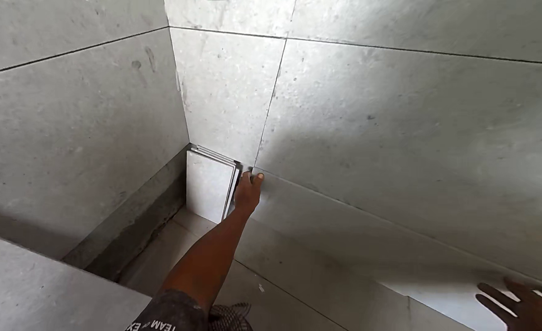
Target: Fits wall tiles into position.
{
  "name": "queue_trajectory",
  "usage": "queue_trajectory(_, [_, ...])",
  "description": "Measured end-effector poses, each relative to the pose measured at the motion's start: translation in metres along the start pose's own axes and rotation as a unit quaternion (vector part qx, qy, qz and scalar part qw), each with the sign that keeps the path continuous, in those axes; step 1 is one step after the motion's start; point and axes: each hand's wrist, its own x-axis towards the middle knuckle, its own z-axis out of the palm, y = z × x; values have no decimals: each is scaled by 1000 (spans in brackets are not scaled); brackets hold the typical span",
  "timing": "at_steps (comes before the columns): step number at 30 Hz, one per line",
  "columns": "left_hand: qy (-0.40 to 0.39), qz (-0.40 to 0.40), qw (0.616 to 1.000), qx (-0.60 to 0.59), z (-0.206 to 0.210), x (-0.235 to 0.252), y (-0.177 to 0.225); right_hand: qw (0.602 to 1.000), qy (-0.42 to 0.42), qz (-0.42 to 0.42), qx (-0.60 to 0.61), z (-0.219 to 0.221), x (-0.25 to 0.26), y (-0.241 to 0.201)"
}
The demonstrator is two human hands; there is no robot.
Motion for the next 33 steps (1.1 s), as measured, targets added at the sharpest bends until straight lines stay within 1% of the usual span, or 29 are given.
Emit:
queue_trajectory(4, [-21, 3, 999, 36, -9, 0, 3, 1000, 10, -1, 0, -1, 2, 1])
queue_trajectory(10, [-72, 14, 994, 81, -22, 5, 5, 1000, 26, 1, 2, 8, -23, -13])
queue_trajectory(17, [-110, 26, 990, 87, -29, 12, 7, 1000, 28, 5, 8, 7, -24, -14])
queue_trajectory(23, [-108, 35, 989, 97, -24, 15, 2, 999, 19, 21, 29, 4, -32, -19])
queue_trajectory(33, [-90, 40, 990, 99, -18, 18, -3, 999, 6, 21, 48, -2, -22, -17])
